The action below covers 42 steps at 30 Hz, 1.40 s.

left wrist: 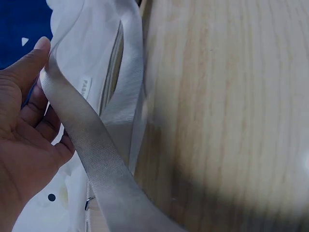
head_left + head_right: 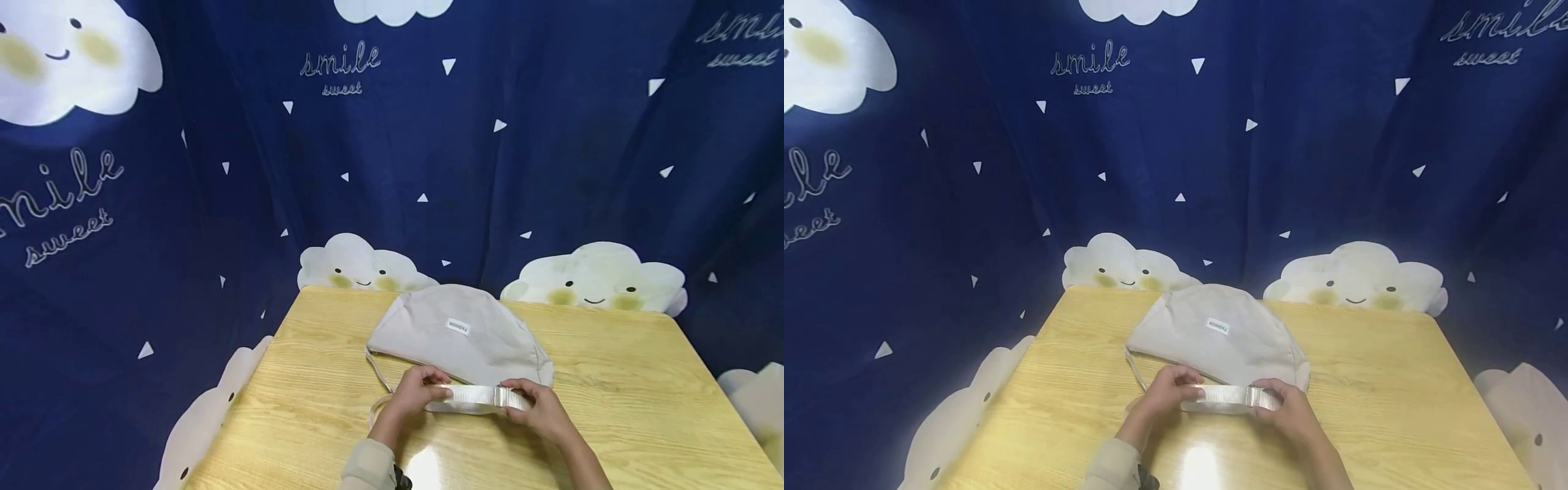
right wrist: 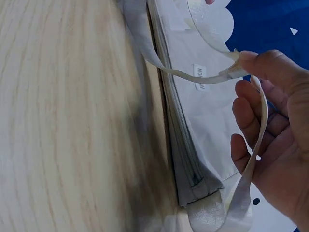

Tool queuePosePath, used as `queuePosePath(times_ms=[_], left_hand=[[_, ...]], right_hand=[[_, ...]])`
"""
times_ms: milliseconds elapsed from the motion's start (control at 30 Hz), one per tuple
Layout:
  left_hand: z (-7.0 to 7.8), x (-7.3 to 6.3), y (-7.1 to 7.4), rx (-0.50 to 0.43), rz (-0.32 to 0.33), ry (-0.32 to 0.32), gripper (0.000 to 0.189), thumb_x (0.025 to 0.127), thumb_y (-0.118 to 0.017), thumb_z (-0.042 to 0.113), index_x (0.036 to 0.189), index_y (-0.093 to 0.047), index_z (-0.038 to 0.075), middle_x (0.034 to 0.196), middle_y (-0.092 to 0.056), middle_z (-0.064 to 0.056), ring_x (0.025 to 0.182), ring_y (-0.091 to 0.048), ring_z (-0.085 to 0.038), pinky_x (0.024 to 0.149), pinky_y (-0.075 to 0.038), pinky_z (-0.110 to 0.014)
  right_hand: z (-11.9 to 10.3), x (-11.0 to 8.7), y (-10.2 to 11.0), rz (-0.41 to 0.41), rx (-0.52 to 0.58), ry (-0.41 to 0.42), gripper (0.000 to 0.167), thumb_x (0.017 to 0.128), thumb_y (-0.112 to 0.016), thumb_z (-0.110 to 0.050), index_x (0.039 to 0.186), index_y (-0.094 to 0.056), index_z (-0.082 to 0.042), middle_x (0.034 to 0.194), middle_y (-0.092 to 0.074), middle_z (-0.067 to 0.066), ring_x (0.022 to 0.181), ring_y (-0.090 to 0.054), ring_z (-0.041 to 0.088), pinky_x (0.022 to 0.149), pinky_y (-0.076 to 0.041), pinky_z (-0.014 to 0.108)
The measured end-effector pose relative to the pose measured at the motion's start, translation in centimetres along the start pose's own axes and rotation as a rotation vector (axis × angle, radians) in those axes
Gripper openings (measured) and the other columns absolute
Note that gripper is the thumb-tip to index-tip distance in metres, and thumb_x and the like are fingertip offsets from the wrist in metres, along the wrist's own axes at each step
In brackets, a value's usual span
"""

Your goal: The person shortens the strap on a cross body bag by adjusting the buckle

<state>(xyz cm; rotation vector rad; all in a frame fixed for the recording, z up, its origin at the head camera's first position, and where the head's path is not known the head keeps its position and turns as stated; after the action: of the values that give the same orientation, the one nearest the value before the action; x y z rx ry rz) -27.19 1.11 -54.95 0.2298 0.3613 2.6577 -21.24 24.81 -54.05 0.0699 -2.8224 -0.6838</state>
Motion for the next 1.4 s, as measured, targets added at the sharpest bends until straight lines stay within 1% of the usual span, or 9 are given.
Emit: queuePosePath(times_ms=[167,367,567,700,833,967,1100,1267,1400], left_hand=[[-0.2,-0.5,-0.1,0.002,0.007,0.021,0.021,0.077,-0.076,0.009,0.093,-0.067,-0.001,0.077,-0.061,0.005,0.071,-0.056,-0.009,0.063,-0.047,-0.023],[-0.5,-0.9,0.7,0.065,0.093,0.021,0.022,0.080,-0.074,0.016,0.096,-0.068,0.003,0.085,-0.066,-0.002,0.085,-0.058,-0.017,0.072,-0.046,-0.030],[-0.9,-1.0,2.7,0.072,0.149,0.028,0.024,0.082,-0.073,0.018,0.100,-0.068,0.004,0.097,-0.066,-0.011,0.092,-0.056,-0.024,0.076,-0.044,-0.037],[-0.9,-1.2,4.1,0.080,0.172,0.020,0.030,0.082,-0.073,0.019,0.104,-0.066,0.000,0.100,-0.064,-0.014,0.092,-0.057,-0.025,0.079,-0.045,-0.038],[-1.2,-1.2,5.2,0.069,0.202,0.021,0.032,0.082,-0.073,0.016,0.105,-0.064,-0.003,0.099,-0.062,-0.018,0.088,-0.057,-0.023,0.077,-0.047,-0.034],[-1.6,-1.3,6.2,0.071,0.230,0.037,0.032,0.081,-0.073,0.014,0.107,-0.063,-0.004,0.099,-0.061,-0.017,0.086,-0.056,-0.022,0.077,-0.047,-0.032],[-1.8,-1.5,7.3,0.081,0.262,0.067,0.033,0.082,-0.072,0.011,0.110,-0.062,-0.003,0.104,-0.060,-0.019,0.091,-0.055,-0.028,0.077,-0.048,-0.034],[-1.8,-1.6,9.1,0.111,0.361,0.092,0.033,0.081,-0.072,0.010,0.111,-0.062,-0.001,0.110,-0.058,-0.020,0.098,-0.052,-0.038,0.078,-0.046,-0.040],[-2.0,-1.8,10.1,0.131,0.419,0.115,0.034,0.082,-0.071,0.009,0.112,-0.061,-0.002,0.111,-0.056,-0.021,0.101,-0.049,-0.039,0.081,-0.045,-0.043]], right_hand=[[0.7,-0.3,-0.3,-0.029,0.001,-0.054,0.041,0.065,-0.082,-0.001,0.101,-0.064,-0.004,0.084,-0.062,0.003,0.074,-0.054,0.013,0.065,-0.044,0.024],[1.7,-1.1,-0.8,-0.086,-0.079,-0.100,0.042,0.065,-0.082,-0.001,0.100,-0.060,-0.009,0.082,-0.055,0.002,0.073,-0.051,0.014,0.063,-0.043,0.025],[2.7,-1.7,-1.1,-0.097,-0.136,-0.083,0.043,0.066,-0.082,-0.005,0.101,-0.058,-0.011,0.088,-0.059,0.001,0.075,-0.053,0.013,0.065,-0.044,0.026],[2.8,-1.9,-1.4,-0.135,-0.110,-0.092,0.042,0.070,-0.078,-0.001,0.105,-0.055,-0.003,0.078,-0.055,0.001,0.065,-0.050,0.010,0.059,-0.044,0.025],[3.1,-2.2,-1.6,-0.145,-0.093,-0.068,0.042,0.072,-0.075,0.001,0.109,-0.054,0.003,0.072,-0.054,-0.001,0.060,-0.050,0.009,0.053,-0.044,0.023],[3.4,-2.5,-1.8,-0.135,-0.076,-0.064,0.045,0.072,-0.077,-0.002,0.112,-0.055,0.003,0.077,-0.055,0.000,0.065,-0.051,0.009,0.057,-0.046,0.022],[3.0,-2.6,-2.3,-0.143,-0.060,-0.041,0.050,0.071,-0.079,-0.004,0.114,-0.055,0.004,0.085,-0.055,0.004,0.073,-0.052,0.013,0.064,-0.047,0.024],[2.2,-2.4,-3.0,-0.158,-0.115,-0.002,0.050,0.072,-0.080,-0.009,0.114,-0.056,0.004,0.090,-0.055,0.003,0.080,-0.053,0.017,0.070,-0.048,0.027],[1.8,-2.4,-3.2,-0.118,-0.161,-0.006,0.050,0.068,-0.082,-0.010,0.110,-0.059,0.003,0.089,-0.058,0.002,0.080,-0.055,0.017,0.069,-0.048,0.027]])
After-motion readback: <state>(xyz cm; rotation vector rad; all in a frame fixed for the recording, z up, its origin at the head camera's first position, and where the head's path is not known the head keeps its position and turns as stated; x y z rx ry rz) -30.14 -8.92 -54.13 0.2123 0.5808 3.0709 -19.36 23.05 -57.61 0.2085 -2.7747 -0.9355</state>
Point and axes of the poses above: each hand's wrist, its own x-axis towards the middle knuckle, its own y-axis out of the back of the hand, z = x × y, the point moved 5 cm from there along x, towards the middle knuckle
